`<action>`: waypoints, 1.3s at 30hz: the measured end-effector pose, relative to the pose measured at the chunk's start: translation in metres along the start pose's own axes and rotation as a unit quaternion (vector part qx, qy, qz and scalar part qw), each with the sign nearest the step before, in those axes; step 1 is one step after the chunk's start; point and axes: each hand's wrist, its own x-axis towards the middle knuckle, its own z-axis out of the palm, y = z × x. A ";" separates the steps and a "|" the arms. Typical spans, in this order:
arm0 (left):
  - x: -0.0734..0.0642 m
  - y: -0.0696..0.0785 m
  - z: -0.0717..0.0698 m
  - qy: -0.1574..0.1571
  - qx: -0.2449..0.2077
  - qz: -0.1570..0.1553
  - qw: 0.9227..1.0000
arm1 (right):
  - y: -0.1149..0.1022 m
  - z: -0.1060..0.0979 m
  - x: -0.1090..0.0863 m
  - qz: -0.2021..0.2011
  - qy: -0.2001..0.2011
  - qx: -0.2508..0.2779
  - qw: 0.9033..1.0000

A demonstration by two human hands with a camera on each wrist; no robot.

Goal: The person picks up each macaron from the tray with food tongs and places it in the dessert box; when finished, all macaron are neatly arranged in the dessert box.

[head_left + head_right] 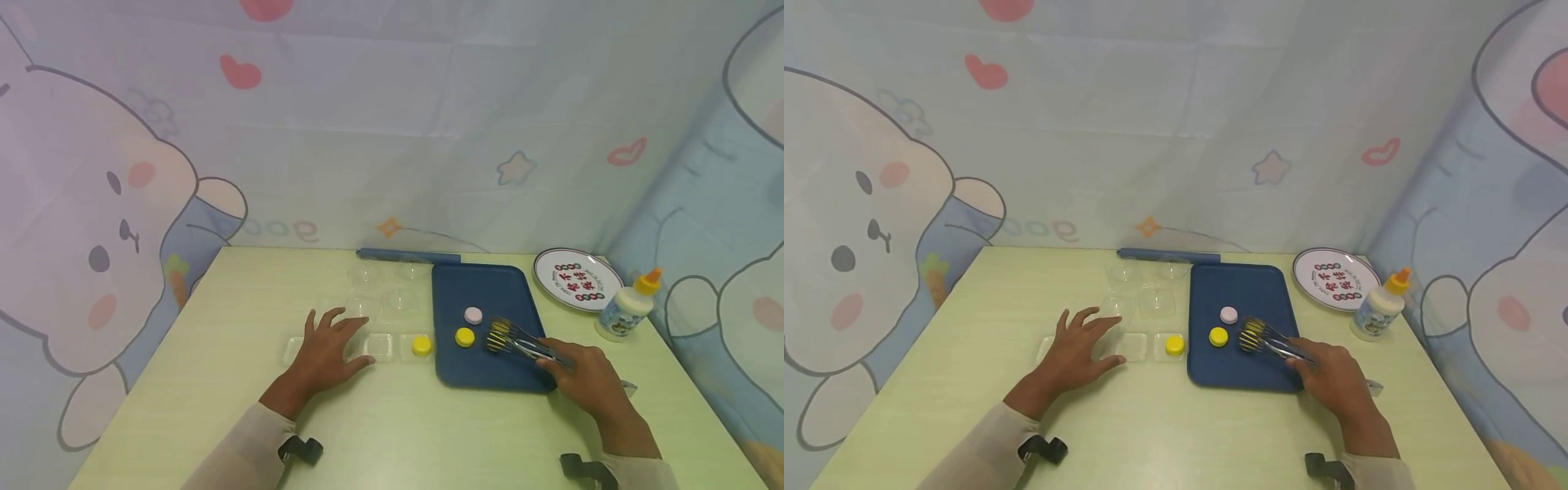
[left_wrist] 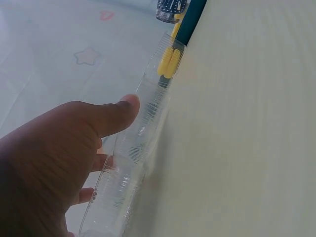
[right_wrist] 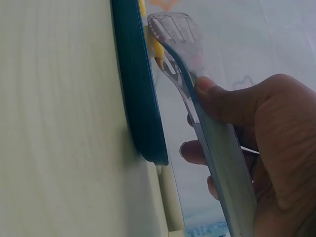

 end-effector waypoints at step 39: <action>0.000 0.001 -0.001 -0.004 -0.011 0.004 1.000 | -0.037 0.013 0.023 -0.092 0.083 -0.032 0.992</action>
